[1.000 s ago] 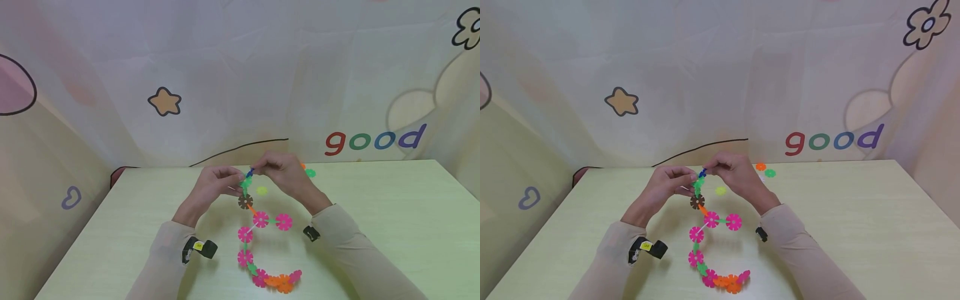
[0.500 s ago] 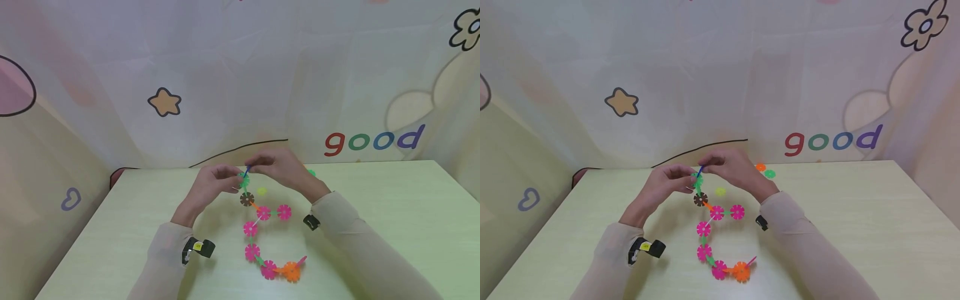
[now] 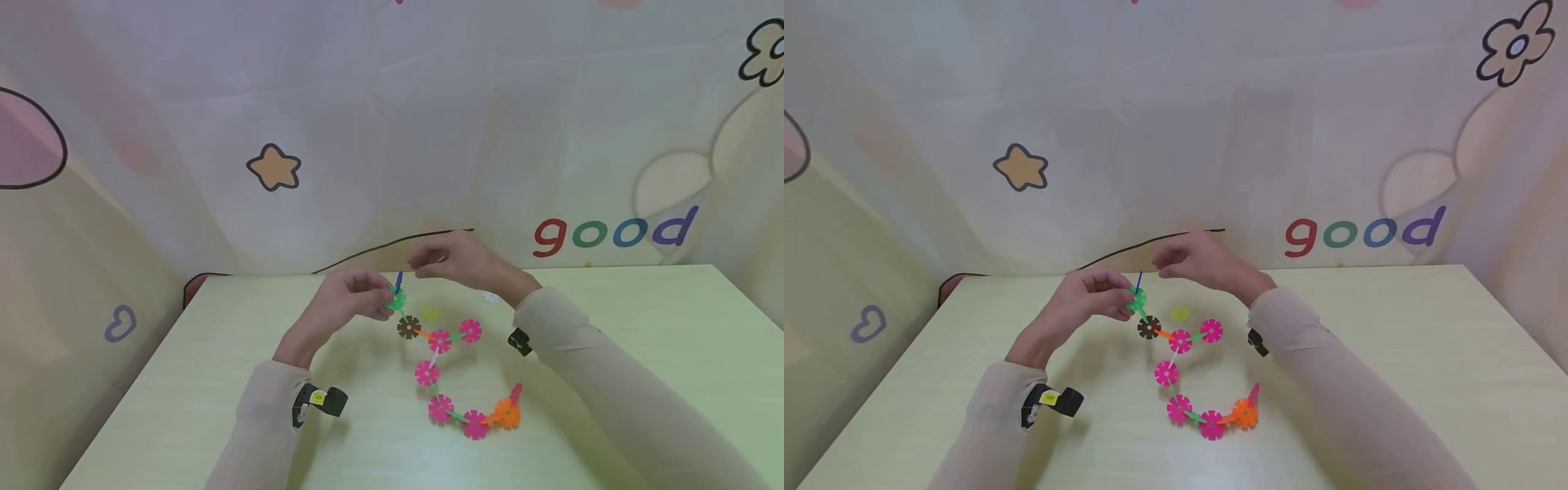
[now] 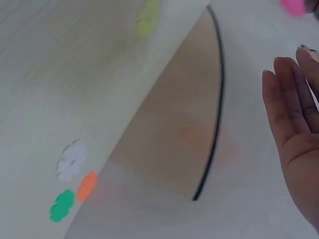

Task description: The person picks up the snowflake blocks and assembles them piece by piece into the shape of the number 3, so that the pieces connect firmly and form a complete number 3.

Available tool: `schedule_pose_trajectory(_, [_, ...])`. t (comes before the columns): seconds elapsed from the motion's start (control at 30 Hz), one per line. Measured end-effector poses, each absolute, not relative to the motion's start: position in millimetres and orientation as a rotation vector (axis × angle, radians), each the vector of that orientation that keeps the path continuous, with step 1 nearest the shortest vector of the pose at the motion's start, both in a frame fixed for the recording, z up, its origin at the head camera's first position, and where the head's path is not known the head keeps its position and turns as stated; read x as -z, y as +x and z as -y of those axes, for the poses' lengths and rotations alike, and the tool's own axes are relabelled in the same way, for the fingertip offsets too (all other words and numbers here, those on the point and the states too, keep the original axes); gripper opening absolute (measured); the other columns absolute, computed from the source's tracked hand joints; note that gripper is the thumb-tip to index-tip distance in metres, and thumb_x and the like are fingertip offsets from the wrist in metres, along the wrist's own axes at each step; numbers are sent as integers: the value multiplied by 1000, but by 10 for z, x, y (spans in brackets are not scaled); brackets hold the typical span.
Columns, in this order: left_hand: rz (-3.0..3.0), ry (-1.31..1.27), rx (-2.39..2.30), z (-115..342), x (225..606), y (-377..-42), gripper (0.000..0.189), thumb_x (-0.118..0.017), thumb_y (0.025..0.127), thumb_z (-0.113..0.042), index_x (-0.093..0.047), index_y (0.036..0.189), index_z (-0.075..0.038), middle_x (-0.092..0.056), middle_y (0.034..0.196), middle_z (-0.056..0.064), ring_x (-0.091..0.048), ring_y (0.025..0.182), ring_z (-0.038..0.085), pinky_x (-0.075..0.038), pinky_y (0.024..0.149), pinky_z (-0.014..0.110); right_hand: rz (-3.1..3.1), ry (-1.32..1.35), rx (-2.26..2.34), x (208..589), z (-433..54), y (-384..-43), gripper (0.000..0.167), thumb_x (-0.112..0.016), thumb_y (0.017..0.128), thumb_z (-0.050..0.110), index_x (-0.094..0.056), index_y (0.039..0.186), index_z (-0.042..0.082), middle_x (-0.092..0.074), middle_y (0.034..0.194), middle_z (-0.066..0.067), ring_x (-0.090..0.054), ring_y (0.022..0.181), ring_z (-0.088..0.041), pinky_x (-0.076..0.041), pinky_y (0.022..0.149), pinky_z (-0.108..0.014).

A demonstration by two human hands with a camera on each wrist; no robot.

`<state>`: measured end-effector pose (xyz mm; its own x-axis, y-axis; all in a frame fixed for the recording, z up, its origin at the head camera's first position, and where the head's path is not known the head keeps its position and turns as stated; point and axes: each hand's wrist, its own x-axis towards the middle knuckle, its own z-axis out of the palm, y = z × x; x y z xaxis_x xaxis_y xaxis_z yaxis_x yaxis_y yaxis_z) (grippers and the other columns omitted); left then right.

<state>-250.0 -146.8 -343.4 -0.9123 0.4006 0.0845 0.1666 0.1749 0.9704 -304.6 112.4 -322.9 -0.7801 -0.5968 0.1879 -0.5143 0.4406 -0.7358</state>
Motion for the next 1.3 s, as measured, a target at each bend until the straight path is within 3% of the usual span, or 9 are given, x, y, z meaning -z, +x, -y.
schedule_pose_trajectory(0.23, [-2242,525,-1845,1476,3429,-2506,16,-72,101,-8,-73,112,4,-77,99,14,-78,84,28,-64,87,41,-2604,-893,1009,3547,-1266,-3267,21,-78,96,4,-78,117,0,-78,110,-9,-73,104,-24,-59,97,-44])
schedule_pose_trajectory(0.5, [-2259,543,-1837,1470,3430,-2496,18,-70,102,-10,-73,111,5,-77,97,13,-78,84,28,-64,88,41,-2547,-851,884,3785,-1246,-3280,23,-80,94,6,-78,117,4,-75,112,-4,-68,108,-25,-56,101,-43])
schedule_pose_trajectory(0.7, [-2259,549,-1840,1476,3428,-2491,17,-70,102,-10,-73,110,4,-76,97,13,-78,84,29,-64,87,42,-2558,-852,801,3829,-1146,-3260,23,-85,92,14,-79,113,8,-71,109,0,-63,104,-23,-56,96,-40])
schedule_pose_trajectory(0.9, [-2264,554,-1836,1464,3434,-2499,16,-70,102,-9,-74,110,4,-76,98,13,-78,84,28,-64,87,42,-2606,-812,781,3846,-1133,-3235,18,-87,90,12,-75,103,9,-67,103,-2,-61,101,-24,-56,94,-40])
schedule_pose_trajectory(1.3, [-2263,578,-1861,1433,3453,-2495,14,-69,102,-8,-74,110,3,-77,100,14,-77,82,27,-64,86,41,-2641,-736,1159,3686,-1347,-3062,12,-78,96,7,-71,105,5,-72,99,-5,-68,95,-24,-59,88,-41])
